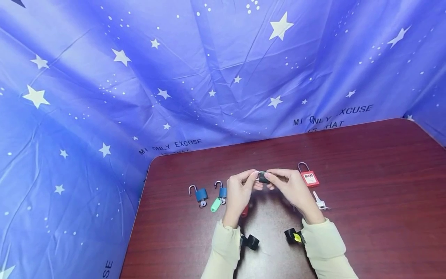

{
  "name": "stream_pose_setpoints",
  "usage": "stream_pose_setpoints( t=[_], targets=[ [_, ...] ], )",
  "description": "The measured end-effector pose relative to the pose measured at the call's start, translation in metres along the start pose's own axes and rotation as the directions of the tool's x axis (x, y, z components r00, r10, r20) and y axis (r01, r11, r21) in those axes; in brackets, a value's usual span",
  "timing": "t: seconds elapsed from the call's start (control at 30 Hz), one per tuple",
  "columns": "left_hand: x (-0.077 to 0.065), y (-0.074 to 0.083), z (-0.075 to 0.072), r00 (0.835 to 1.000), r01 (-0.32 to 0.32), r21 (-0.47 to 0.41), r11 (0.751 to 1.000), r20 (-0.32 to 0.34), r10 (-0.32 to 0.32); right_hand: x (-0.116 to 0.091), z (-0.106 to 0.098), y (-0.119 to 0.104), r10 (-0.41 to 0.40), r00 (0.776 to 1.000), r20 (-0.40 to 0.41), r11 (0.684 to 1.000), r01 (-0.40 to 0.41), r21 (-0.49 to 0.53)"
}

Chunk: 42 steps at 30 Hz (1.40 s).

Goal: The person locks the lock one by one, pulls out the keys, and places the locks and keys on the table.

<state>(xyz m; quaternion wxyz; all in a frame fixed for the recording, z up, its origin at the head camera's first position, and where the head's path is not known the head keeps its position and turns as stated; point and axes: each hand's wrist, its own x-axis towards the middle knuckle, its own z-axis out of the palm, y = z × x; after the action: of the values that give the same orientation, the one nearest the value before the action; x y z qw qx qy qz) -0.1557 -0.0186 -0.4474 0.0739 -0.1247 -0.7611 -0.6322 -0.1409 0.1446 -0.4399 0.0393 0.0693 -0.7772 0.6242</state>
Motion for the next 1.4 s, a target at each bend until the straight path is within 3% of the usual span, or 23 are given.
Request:
stream_pose_setpoints(
  t=[0.1,0.27,0.4,0.5,0.6,0.8,0.9,1.1,1.23,1.33,1.4],
  targets=[
    [0.000,0.003,0.000,0.999,0.036,-0.065,0.997,0.025,-0.034,-0.001,-0.006,0.001,0.023,0.999,0.026,1.000,-0.023,-0.005],
    [0.000,0.004,-0.002,0.999,0.052,-0.045,0.998,0.000,-0.052,-0.003,-0.019,0.004,-0.008,0.999,0.039,0.999,0.010,-0.037],
    [0.000,0.000,-0.002,0.998,0.058,-0.088,0.994,0.005,-0.058,-0.004,-0.024,0.005,-0.041,0.998,0.045,0.995,0.045,-0.088],
    [-0.001,-0.001,0.000,0.998,0.064,-0.147,0.987,0.022,-0.061,-0.004,-0.023,0.005,-0.022,0.999,0.038,0.994,0.026,-0.104],
    [-0.002,-0.001,0.002,0.998,0.070,-0.153,0.986,0.007,-0.070,-0.004,-0.022,0.005,-0.003,0.999,0.041,0.994,0.008,-0.109],
    [-0.002,-0.001,0.007,0.989,0.137,-0.221,0.966,-0.020,-0.145,-0.005,-0.020,0.007,-0.002,0.990,0.140,0.992,0.019,-0.122],
    [-0.002,0.001,0.010,0.988,0.140,-0.231,0.963,-0.026,-0.150,-0.006,-0.019,0.007,0.018,0.987,0.162,0.992,0.002,-0.125],
    [-0.001,0.003,0.016,0.986,0.105,-0.259,0.960,-0.098,-0.134,-0.007,-0.017,0.005,0.065,0.983,0.172,0.993,-0.047,-0.111],
    [0.003,0.012,0.009,0.977,0.095,-0.244,0.965,-0.165,-0.137,-0.007,-0.018,0.008,0.086,0.972,0.219,0.983,-0.046,-0.180],
    [0.006,0.010,0.002,0.970,0.092,-0.215,0.972,-0.200,-0.136,-0.007,-0.017,0.009,0.115,0.966,0.233,0.969,-0.058,-0.239],
    [0.008,-0.001,0.002,0.970,0.091,-0.193,0.977,-0.205,-0.131,-0.008,-0.016,0.008,0.142,0.963,0.231,0.961,-0.079,-0.264]
  ],
)
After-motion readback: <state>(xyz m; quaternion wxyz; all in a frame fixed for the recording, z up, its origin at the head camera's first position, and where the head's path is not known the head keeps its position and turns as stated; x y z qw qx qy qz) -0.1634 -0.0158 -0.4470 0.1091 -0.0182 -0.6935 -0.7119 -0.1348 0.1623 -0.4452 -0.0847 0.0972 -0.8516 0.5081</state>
